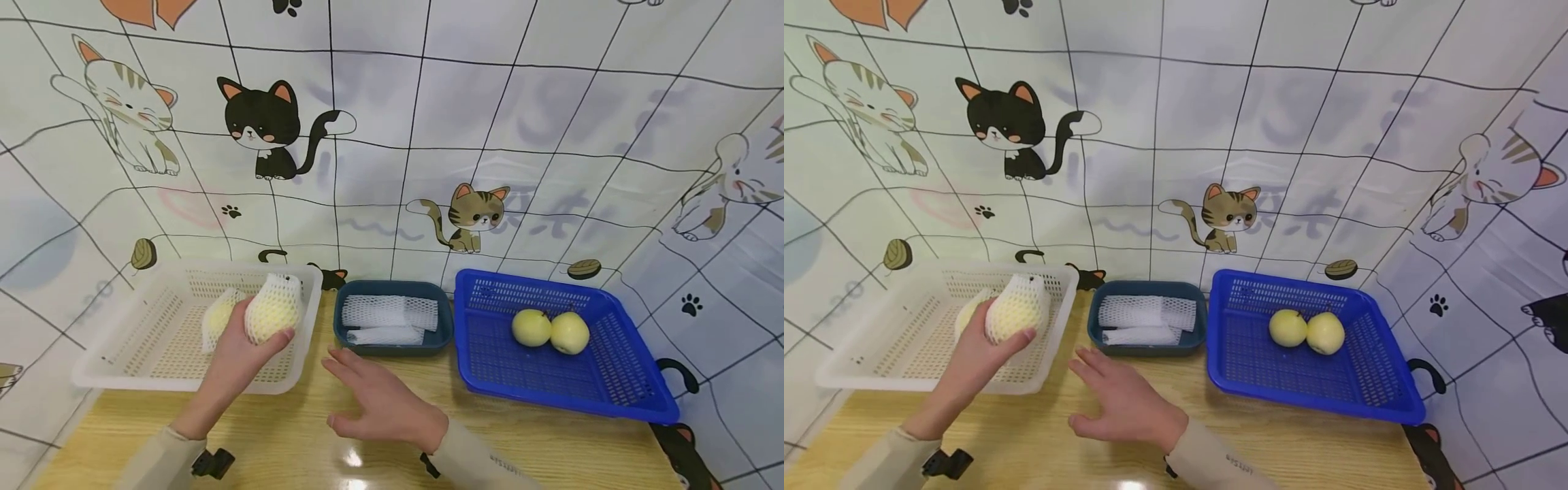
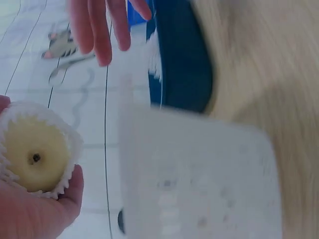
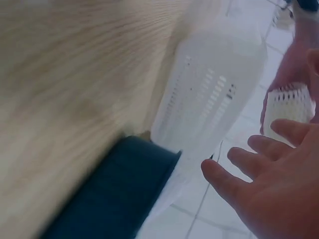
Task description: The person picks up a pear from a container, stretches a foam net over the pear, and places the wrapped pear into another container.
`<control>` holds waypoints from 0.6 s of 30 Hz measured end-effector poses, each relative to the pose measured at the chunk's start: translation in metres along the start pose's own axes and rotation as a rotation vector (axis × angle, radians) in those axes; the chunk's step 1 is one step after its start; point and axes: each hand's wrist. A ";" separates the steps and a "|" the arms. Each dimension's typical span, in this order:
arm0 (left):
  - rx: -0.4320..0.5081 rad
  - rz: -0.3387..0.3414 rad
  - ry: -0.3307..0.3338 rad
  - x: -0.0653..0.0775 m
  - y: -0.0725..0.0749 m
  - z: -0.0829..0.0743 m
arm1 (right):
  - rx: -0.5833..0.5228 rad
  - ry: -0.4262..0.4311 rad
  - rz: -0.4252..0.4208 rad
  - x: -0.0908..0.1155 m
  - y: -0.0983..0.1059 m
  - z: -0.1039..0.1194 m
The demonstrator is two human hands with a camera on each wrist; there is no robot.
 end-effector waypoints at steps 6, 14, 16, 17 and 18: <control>-0.072 -0.031 0.016 -0.006 0.032 0.013 | 0.265 0.105 -0.035 -0.017 -0.011 0.014; -0.190 0.001 0.063 -0.021 0.075 0.035 | 0.373 0.073 0.039 -0.023 -0.019 0.020; -0.234 0.031 0.080 -0.023 0.086 0.041 | 0.400 0.076 0.049 -0.023 -0.021 0.020; -0.253 0.045 0.088 -0.025 0.092 0.044 | 0.411 0.080 0.050 -0.024 -0.022 0.021; -0.271 0.058 0.096 -0.026 0.098 0.048 | 0.421 0.085 0.047 -0.024 -0.022 0.022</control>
Point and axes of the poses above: each hand's wrist, its own x-axis away from the middle knuckle, its own y-axis out of the back of the hand, z = x × y, and after that the axes turned 15 degrees about -y, right-handed
